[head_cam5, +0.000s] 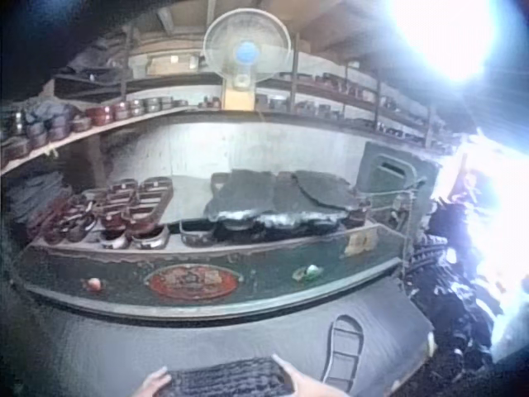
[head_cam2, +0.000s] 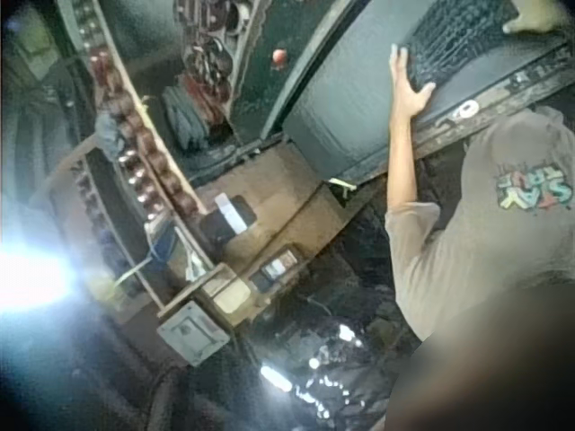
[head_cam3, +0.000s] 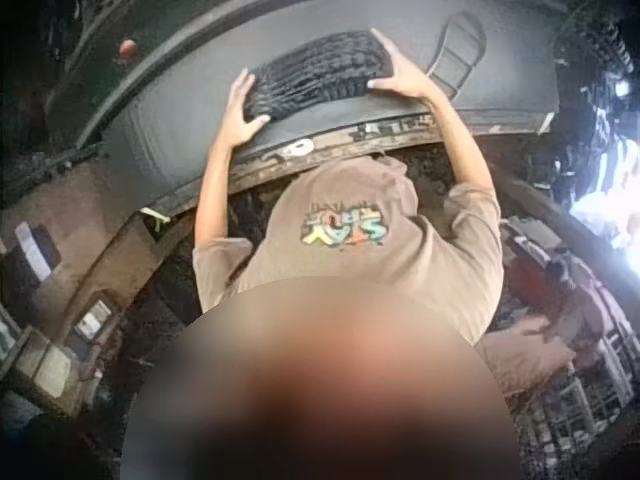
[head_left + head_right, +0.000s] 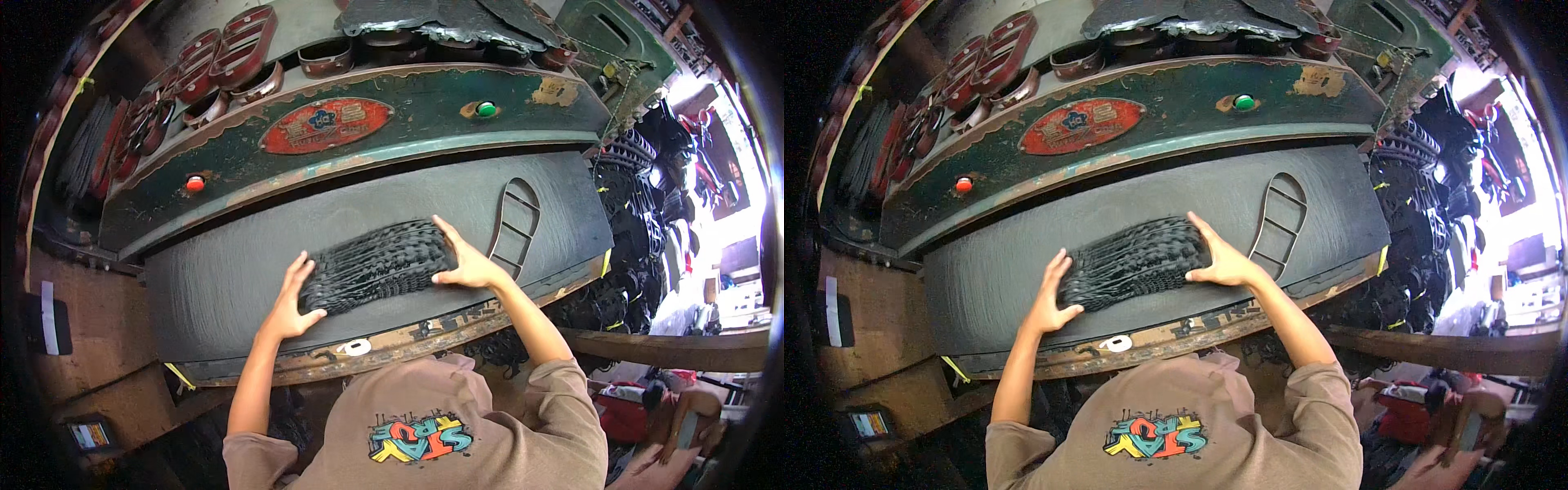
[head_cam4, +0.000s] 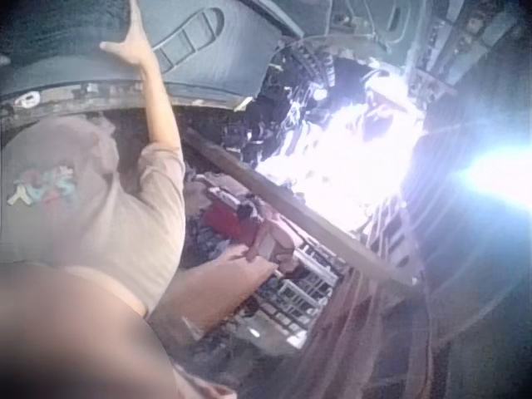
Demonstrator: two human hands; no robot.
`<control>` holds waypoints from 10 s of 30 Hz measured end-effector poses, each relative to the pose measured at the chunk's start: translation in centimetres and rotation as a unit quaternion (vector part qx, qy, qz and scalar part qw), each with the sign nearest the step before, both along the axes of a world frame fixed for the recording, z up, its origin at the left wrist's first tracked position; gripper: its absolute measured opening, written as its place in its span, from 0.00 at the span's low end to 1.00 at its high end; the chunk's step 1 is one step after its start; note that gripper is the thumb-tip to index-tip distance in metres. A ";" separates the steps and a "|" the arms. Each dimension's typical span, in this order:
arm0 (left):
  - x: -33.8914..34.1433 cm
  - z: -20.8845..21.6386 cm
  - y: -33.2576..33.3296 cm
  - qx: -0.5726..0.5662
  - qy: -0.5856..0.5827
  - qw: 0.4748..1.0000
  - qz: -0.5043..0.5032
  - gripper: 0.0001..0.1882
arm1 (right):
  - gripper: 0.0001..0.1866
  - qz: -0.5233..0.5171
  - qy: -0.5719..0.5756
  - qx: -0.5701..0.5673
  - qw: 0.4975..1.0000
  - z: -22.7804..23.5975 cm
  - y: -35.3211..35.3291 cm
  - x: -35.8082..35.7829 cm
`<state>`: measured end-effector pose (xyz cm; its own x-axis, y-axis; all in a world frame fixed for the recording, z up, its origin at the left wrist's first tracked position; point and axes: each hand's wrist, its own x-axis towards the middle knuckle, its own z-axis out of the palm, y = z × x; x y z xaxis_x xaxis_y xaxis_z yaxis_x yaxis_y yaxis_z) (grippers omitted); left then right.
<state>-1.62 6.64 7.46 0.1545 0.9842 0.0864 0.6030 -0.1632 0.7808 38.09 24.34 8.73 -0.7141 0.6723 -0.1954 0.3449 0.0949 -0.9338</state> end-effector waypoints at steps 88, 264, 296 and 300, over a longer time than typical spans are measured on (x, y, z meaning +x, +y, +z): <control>7.8 -5.1 1.0 0.090 -0.315 0.918 0.222 0.53 | 0.64 -0.221 0.196 0.118 0.948 -4.8 -2.2 -3.1; 12.5 2.9 2.0 0.008 0.316 0.948 -0.030 0.70 | 0.72 -0.118 0.080 0.131 0.981 -5.3 -5.6 0.3; -12.2 40.3 29.7 -0.123 -0.329 0.889 0.293 0.31 | 0.30 -0.370 -0.026 0.238 0.898 8.2 -6.8 12.1; -14.4 41.1 31.8 -0.178 -0.295 0.904 0.255 0.25 | 0.28 -0.399 -0.001 0.207 0.893 8.7 -5.6 15.5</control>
<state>-16.05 38.41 48.58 -0.2973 0.8960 -0.3299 -0.0088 0.3429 0.9393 53.60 18.69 17.44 0.0245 0.9821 0.1867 0.4589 0.1549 -0.8749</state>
